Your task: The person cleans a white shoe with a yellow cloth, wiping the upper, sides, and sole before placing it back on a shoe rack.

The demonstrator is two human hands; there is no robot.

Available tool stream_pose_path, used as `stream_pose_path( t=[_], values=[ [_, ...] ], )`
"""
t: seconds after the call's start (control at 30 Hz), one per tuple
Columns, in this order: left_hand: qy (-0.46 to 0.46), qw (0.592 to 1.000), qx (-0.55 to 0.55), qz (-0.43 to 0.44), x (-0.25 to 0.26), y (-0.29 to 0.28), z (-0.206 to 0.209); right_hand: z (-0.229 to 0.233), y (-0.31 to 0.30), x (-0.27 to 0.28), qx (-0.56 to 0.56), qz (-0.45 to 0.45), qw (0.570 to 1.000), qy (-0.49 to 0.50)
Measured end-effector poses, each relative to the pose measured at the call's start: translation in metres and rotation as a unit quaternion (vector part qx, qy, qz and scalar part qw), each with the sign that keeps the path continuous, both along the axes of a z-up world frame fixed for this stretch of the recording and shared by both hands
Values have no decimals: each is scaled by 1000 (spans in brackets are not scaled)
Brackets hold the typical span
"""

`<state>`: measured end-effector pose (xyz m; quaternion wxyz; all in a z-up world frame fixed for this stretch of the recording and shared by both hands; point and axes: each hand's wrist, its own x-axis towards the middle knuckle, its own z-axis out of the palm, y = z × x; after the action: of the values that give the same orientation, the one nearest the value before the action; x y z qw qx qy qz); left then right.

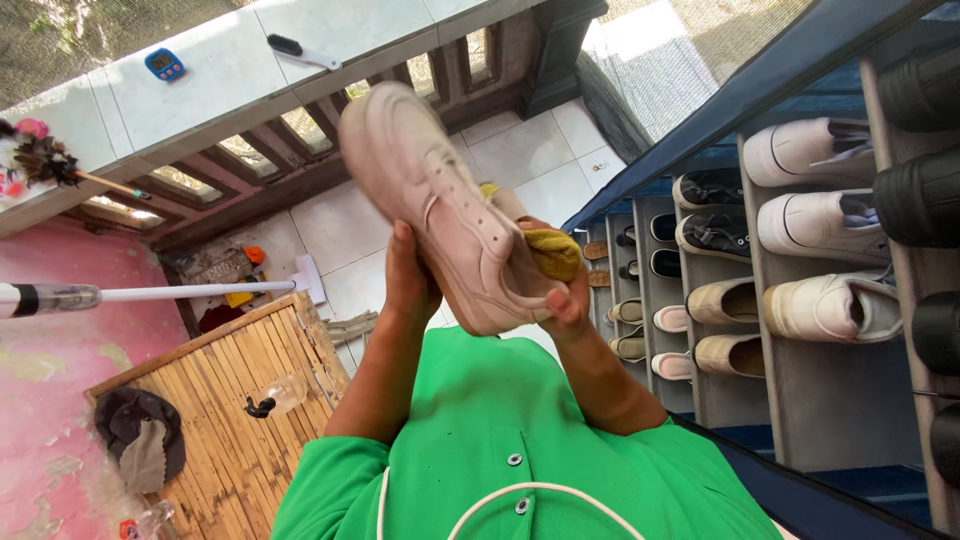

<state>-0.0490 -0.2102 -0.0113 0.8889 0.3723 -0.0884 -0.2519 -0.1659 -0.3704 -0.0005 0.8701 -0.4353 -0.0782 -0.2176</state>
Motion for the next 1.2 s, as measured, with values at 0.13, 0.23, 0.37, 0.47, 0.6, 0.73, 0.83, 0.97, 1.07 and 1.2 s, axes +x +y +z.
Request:
stream_pose_path(
  t=[0.13, 0.23, 0.37, 0.47, 0.6, 0.73, 0.83, 0.97, 1.07, 1.2],
  values=[
    [45, 998, -29, -13, -2, 8, -8, -8, 7, 5, -10, 23, 1000, 0],
    [1, 998, -56, 2, 2, 17, -9, -21, 21, 9, 20, -1, 997, 69],
    [-3, 997, -52, 62, 4, 31, -2, -33, 25, 12, 59, 21, 993, 102],
    [-23, 988, -38, 149, 20, 50, 12, -30, 18, 17, 87, -93, 989, 75],
    [-68, 969, 8, 239, 38, 77, 20, 2, 14, 18, 53, -209, 976, -13],
    [-152, 929, 213, 261, 33, 84, -2, 25, 63, 39, -268, -192, 944, -13],
    [-210, 941, 174, 201, 34, 85, -6, 38, 127, 55, -632, -260, 730, -17],
    [-78, 950, 134, 270, 64, 122, 14, 25, 159, 62, -687, -220, 693, -14],
    [-50, 949, 118, 287, 70, 143, 20, 2, 175, 61, -684, -215, 696, -34],
    [-107, 934, 226, 257, 70, 153, 8, 1, 179, 71, -677, -234, 698, -17]
  ],
)
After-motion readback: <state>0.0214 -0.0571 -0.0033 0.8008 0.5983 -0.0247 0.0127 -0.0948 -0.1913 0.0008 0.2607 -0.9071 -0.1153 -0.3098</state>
